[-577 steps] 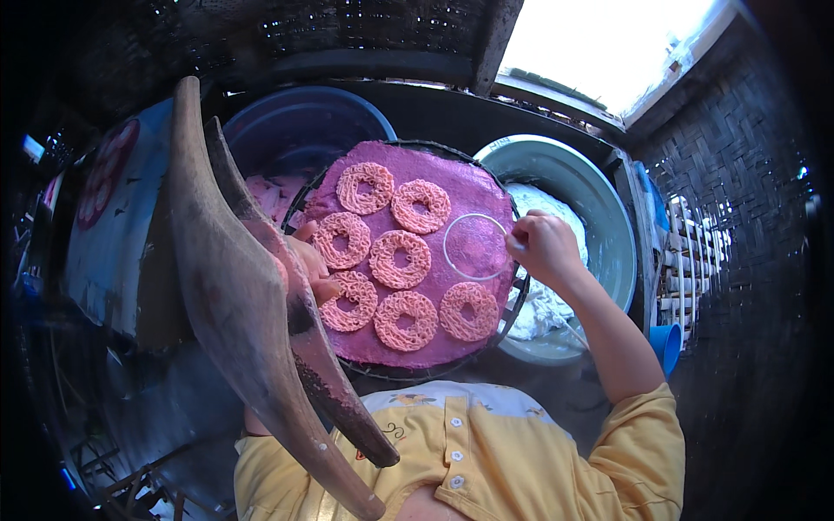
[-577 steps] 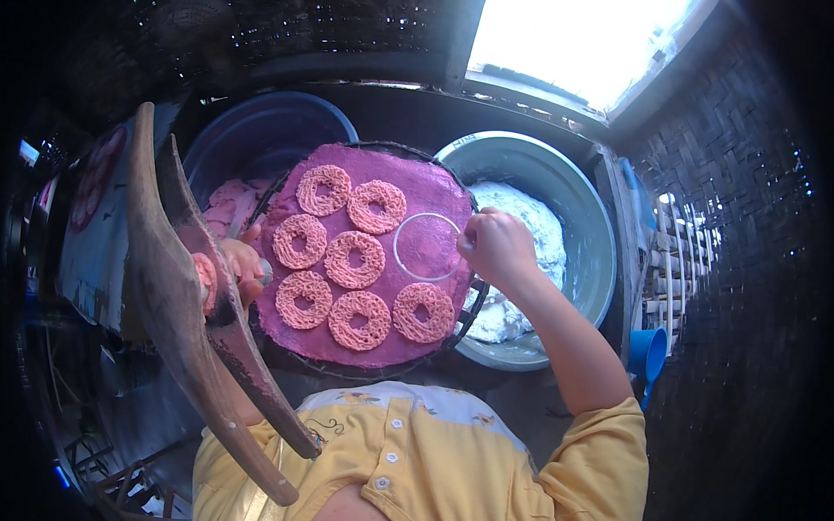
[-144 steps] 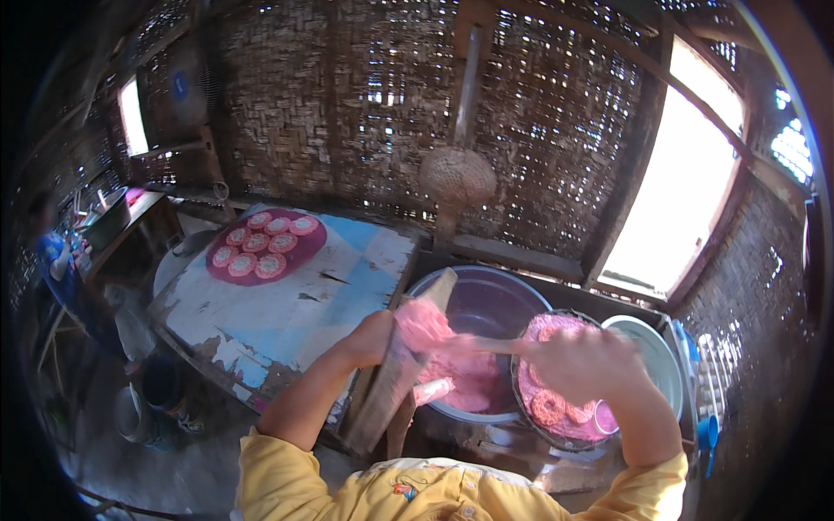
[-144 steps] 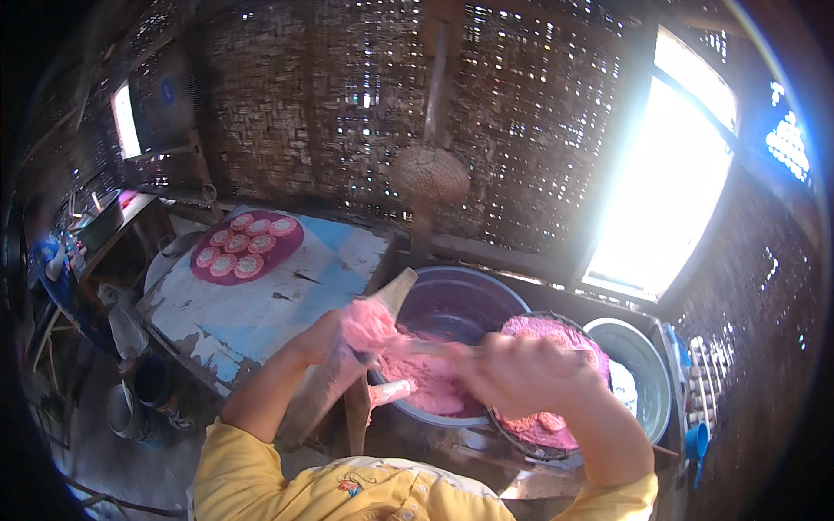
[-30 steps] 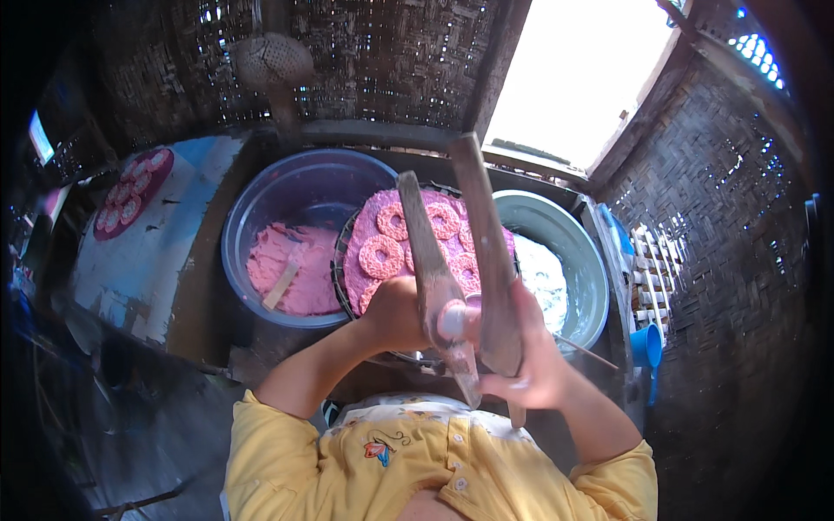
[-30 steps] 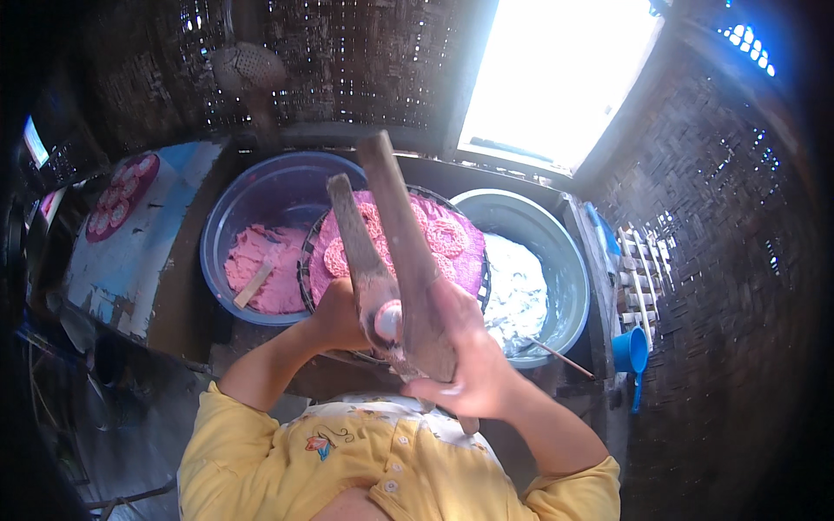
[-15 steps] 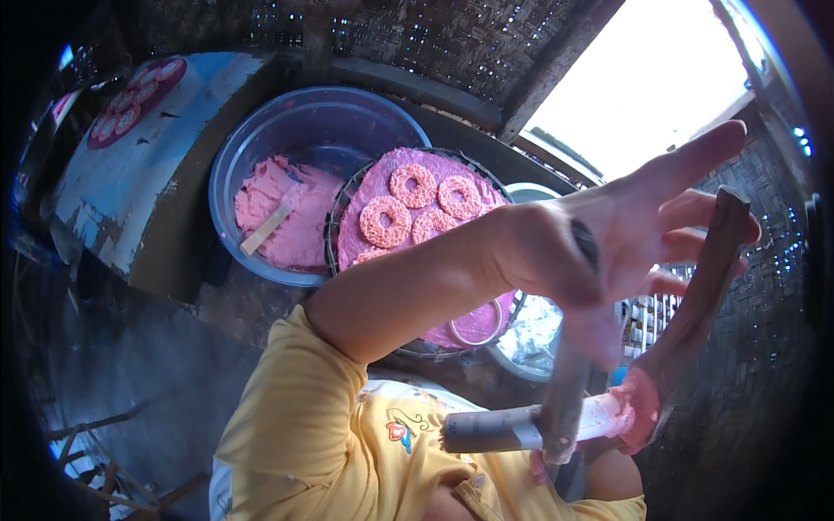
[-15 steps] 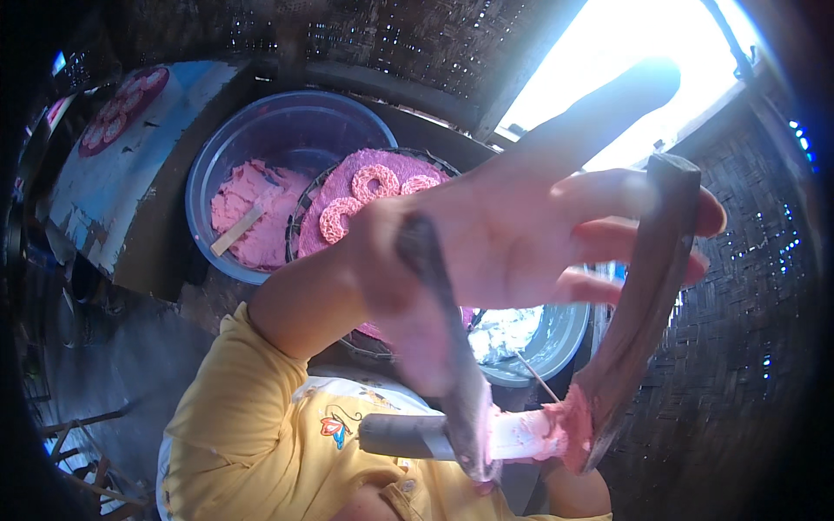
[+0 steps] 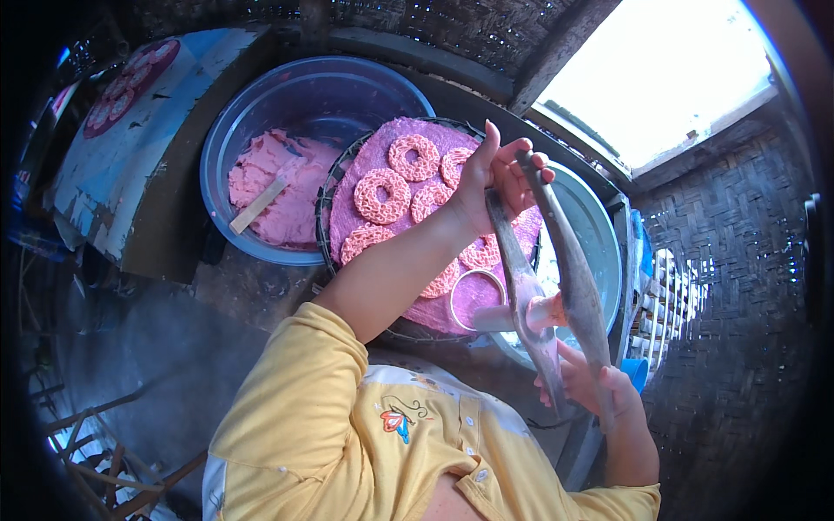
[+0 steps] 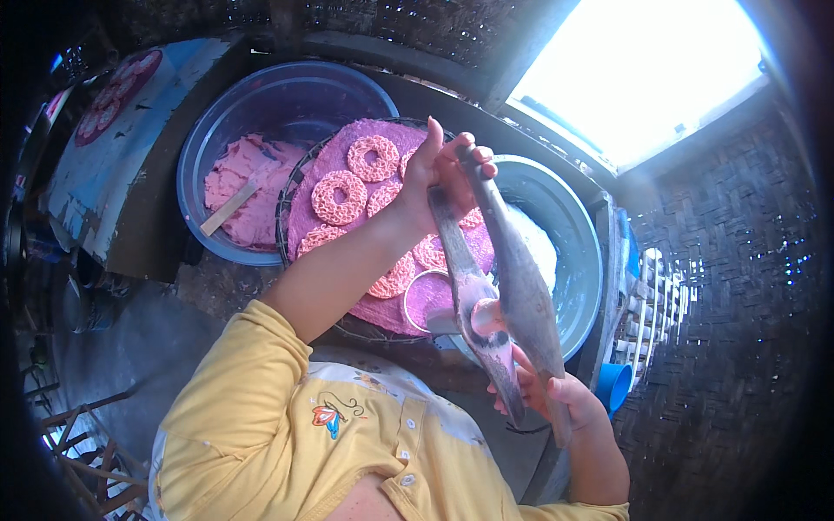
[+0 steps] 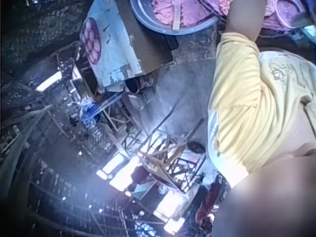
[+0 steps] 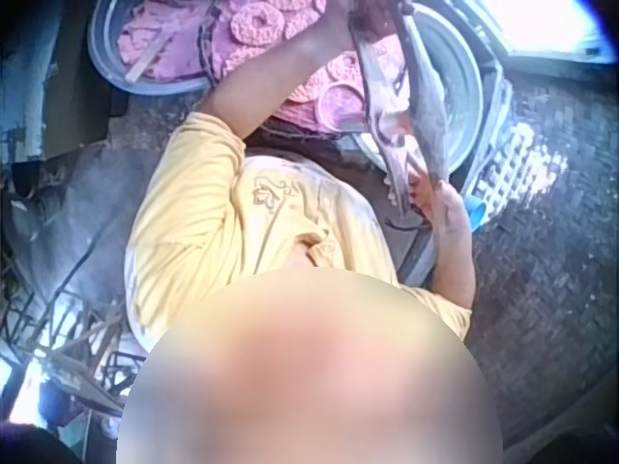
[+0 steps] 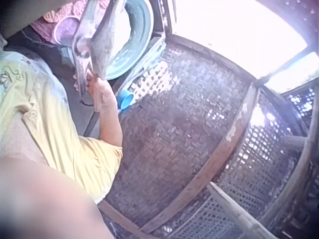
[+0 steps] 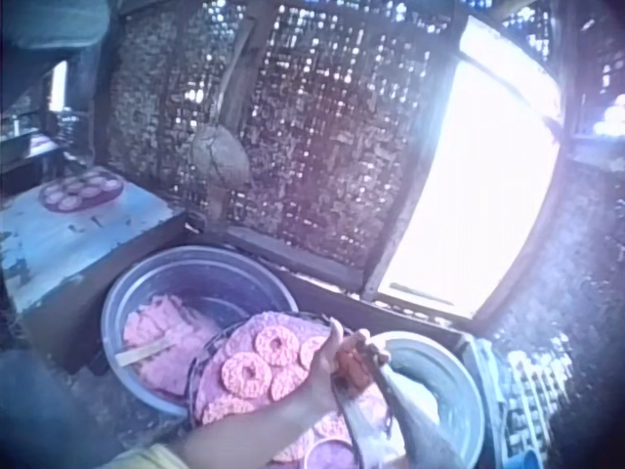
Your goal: The person uses a wooden press to extrude pink batter into ring shapes on a purple cloth inside a steamer basket. They then scoop white batter from a separate bowl and apply it into the centers of the pink rings. The finished items are transferred to a tray.
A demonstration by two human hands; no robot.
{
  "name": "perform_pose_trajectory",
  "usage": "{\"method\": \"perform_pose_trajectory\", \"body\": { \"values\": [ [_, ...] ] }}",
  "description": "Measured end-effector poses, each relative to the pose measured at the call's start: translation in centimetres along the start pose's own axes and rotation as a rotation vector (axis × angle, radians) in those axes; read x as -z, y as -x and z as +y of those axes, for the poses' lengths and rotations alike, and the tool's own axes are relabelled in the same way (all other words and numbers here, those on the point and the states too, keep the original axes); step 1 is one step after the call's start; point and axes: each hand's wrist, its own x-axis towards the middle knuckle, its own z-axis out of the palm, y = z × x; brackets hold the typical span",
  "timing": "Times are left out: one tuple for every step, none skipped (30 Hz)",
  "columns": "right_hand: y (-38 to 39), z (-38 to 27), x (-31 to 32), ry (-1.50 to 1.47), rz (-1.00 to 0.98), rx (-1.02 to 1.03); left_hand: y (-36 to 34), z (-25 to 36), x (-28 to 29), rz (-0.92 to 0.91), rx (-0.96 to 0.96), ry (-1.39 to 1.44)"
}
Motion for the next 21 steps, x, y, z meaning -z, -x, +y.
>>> {"method": "perform_pose_trajectory", "body": {
  "values": [
    [-0.1,-0.1,-0.2,-0.001,0.027,-0.004,0.3,0.2,0.2,-0.002,-0.026,-0.025],
    [-0.1,-0.1,-0.5,-0.004,0.056,-0.009,0.6,0.5,0.3,-0.002,-0.04,-0.015],
    [-0.3,-0.2,-0.8,-0.007,0.075,-0.004,0.8,0.9,0.4,-0.005,-0.046,-0.011],
    [-0.6,-0.2,-1.0,0.017,0.096,-0.01,1.0,1.5,0.3,-0.007,-0.051,-0.006],
    [-1.0,-0.3,-1.2,0.044,0.108,-0.006,1.2,2.3,0.3,-0.065,-0.021,0.026],
    [-1.5,-0.4,-1.4,0.072,0.121,0.011,1.2,2.9,0.2,-0.091,-0.021,0.009],
    [-2.1,-0.6,-1.5,0.09,0.13,0.013,1.2,3.6,0.1,-0.113,-0.033,-0.001],
    [-2.8,-0.8,-1.5,0.109,0.14,0.026,1.2,4.1,0.0,-0.136,-0.045,-0.012],
    [-3.3,-1.0,-1.5,0.133,0.138,0.048,1.1,4.8,0.0,-0.1,-0.064,-0.101],
    [-3.8,-1.3,-1.4,0.184,0.159,0.046,0.8,5.1,-0.1,-0.105,-0.071,-0.107],
    [-4.2,-1.7,-1.3,0.241,0.167,0.053,0.5,5.4,-0.1,-0.117,-0.078,-0.11],
    [-4.4,-2.0,-1.3,0.297,0.189,0.081,0.2,5.5,-0.1,-0.117,-0.089,-0.103],
    [-4.4,-2.2,-1.3,0.324,0.218,0.079,-0.1,5.5,0.0,-0.112,-0.097,-0.118],
    [-4.2,-2.5,-1.3,0.348,0.26,0.1,-0.4,5.3,0.0,-0.123,-0.092,-0.101],
    [-4.0,-2.7,-1.3,0.372,0.288,0.138,-0.6,4.9,0.1,-0.135,-0.087,-0.084],
    [-3.6,-2.9,-1.3,0.381,0.316,0.119,-0.8,4.5,0.3,-0.132,-0.083,-0.054],
    [-3.2,-3.0,-1.3,0.387,0.331,0.116,-0.9,4.0,0.4,-0.081,-0.097,-0.065],
    [-2.9,-3.0,-1.2,0.389,0.335,0.124,-0.9,3.5,0.6,-0.08,-0.086,-0.04],
    [-2.5,-3.0,-1.2,0.392,0.349,0.099,-0.8,2.9,0.7,-0.069,-0.077,-0.004],
    [-2.1,-3.0,-1.1,0.391,0.351,0.086,-0.6,2.4,0.9,-0.058,-0.066,0.033],
    [-1.8,-2.8,-1.1,0.38,0.348,0.092,-0.4,2.1,1.1,-0.016,-0.06,0.01]
  ]
}}
